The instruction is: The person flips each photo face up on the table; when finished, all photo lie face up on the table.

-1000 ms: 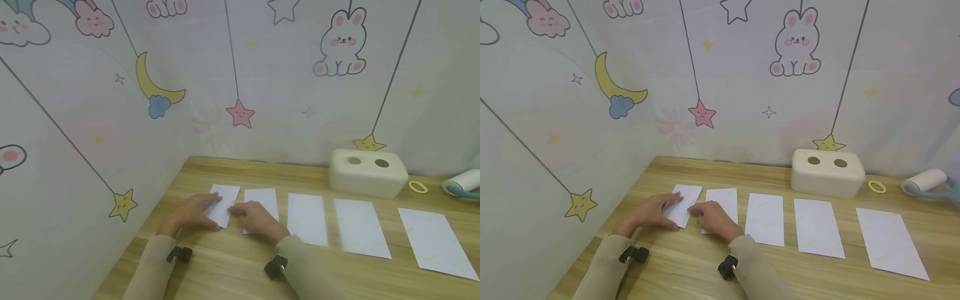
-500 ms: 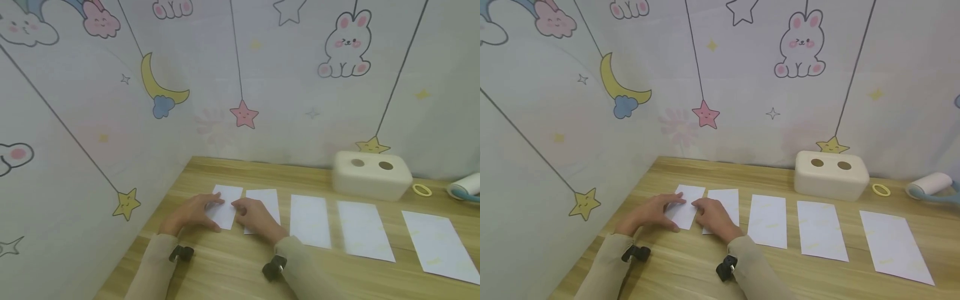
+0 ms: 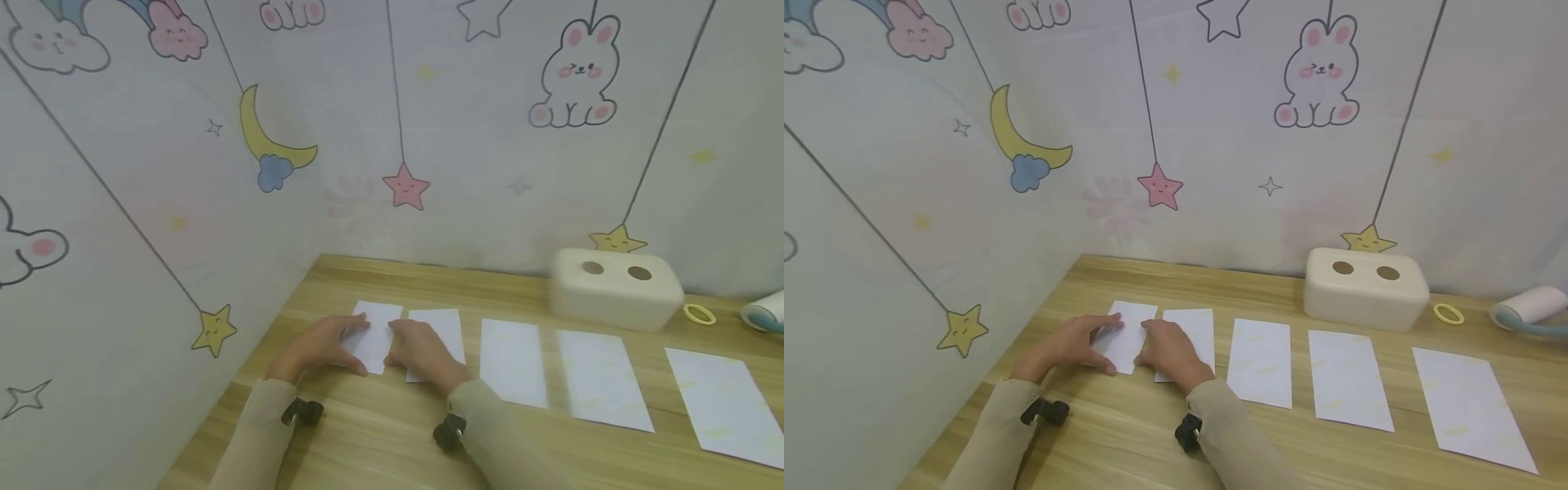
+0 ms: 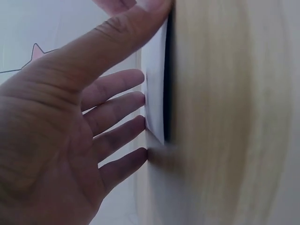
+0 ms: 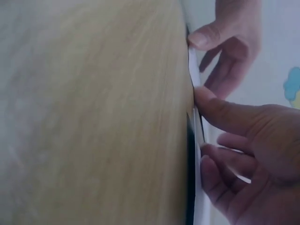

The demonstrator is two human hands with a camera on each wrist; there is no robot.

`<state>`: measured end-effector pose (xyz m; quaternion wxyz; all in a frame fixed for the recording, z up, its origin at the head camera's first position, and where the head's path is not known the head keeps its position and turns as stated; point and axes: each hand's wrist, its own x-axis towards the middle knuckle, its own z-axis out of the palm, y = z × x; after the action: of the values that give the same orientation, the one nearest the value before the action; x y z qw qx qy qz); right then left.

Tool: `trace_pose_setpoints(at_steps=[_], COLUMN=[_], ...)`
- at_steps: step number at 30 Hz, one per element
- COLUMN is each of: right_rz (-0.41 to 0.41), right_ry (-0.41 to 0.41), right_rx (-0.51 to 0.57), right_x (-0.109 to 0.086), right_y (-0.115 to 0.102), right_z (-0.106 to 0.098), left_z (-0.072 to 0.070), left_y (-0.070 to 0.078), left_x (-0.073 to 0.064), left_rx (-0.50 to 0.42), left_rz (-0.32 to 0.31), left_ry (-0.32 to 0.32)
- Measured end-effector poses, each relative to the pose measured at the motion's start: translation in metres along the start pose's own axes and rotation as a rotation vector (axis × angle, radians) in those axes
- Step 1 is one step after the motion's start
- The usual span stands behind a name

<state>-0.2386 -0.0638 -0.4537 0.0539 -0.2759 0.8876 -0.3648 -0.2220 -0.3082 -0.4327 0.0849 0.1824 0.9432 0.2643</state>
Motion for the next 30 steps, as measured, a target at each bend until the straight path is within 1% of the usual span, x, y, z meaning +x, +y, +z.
trace_pose_setpoints(at_steps=[5,11,16,23,28,30], right_rz=[0.015,-0.010,-0.005,0.010,-0.001,-0.011], right_ry=[-0.040,-0.082,-0.079,-0.052,-0.035,-0.055], right_rx=[-0.047,-0.099,-0.098,-0.114,-0.112,-0.113], right_x=[0.000,0.001,0.002,0.003,0.002,0.002], right_y=[-0.005,-0.006,-0.007,-0.006,-0.004,-0.002], right_z=[-0.003,-0.004,-0.002,0.005,0.007,0.006], left_z=[-0.003,-0.003,-0.002,-0.003,-0.004,-0.003], left_y=[0.000,0.001,0.002,0.002,-0.001,-0.003], left_x=[0.001,0.002,0.001,-0.002,-0.003,-0.003], left_rx=[0.009,-0.003,0.004,0.027,-0.011,-0.028], left_rz=[0.001,-0.004,0.001,0.043,0.039,0.030], left_ry=[-0.005,-0.017,-0.009,-0.009,-0.021,-0.032])
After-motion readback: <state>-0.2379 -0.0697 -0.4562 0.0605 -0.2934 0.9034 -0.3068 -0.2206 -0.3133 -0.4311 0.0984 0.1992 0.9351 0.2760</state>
